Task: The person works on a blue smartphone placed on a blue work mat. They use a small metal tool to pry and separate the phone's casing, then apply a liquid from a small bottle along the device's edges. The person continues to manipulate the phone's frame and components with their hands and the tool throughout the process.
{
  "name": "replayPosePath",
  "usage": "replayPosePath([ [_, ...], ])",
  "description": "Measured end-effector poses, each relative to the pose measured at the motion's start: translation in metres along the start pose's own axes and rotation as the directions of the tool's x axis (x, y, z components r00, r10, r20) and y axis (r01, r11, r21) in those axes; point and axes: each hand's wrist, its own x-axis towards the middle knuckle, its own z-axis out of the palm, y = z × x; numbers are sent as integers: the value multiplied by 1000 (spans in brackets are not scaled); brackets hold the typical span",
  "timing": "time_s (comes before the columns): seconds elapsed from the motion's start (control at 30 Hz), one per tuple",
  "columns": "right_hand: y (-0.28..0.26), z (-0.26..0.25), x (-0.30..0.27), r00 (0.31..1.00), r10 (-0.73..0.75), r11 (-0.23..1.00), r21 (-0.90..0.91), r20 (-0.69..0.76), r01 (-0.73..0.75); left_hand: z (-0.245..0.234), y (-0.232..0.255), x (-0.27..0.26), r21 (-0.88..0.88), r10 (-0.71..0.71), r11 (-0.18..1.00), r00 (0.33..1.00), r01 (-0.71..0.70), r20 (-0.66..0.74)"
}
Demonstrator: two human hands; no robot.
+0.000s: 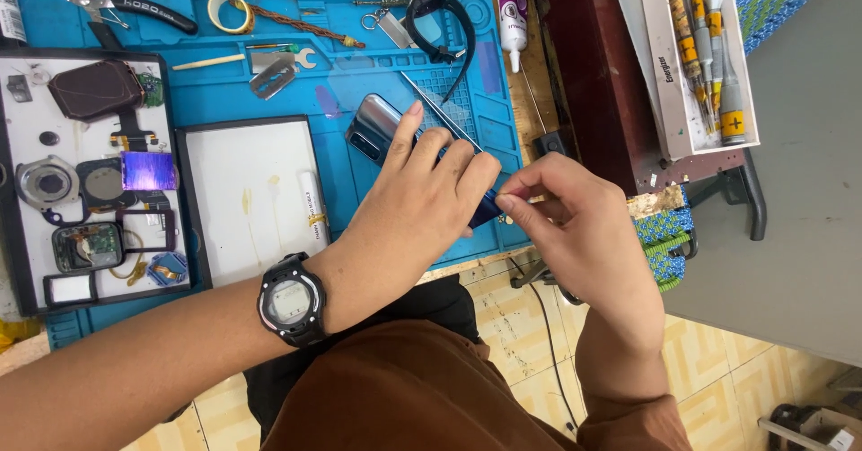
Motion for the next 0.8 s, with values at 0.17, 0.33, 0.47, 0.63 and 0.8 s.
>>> replayPosePath([
  [0.17, 1, 6, -7, 992, 112, 984, 148, -58, -102, 3, 0, 0, -6, -13, 1000, 1000, 13, -7],
  [0.33, 9, 19, -15, 978, 134, 971, 219, -158, -98, 3, 0, -1, -10, -9, 1000, 1000, 9, -14],
  [0.47, 11, 27, -20, 962, 117, 970, 238, -248, -56, 3, 1, -1, 2, -19, 1000, 1000, 19, -25],
  [0.63, 16, 29, -21, 960, 92, 963, 267, -266, -18, 3, 1, 0, -3, -14, 1000, 1000, 14, -9],
  [0.8, 20, 32, -22, 956, 74, 950, 313, -283, 19, 2, 1, -1, -14, -14, 1000, 1000, 14, -6],
])
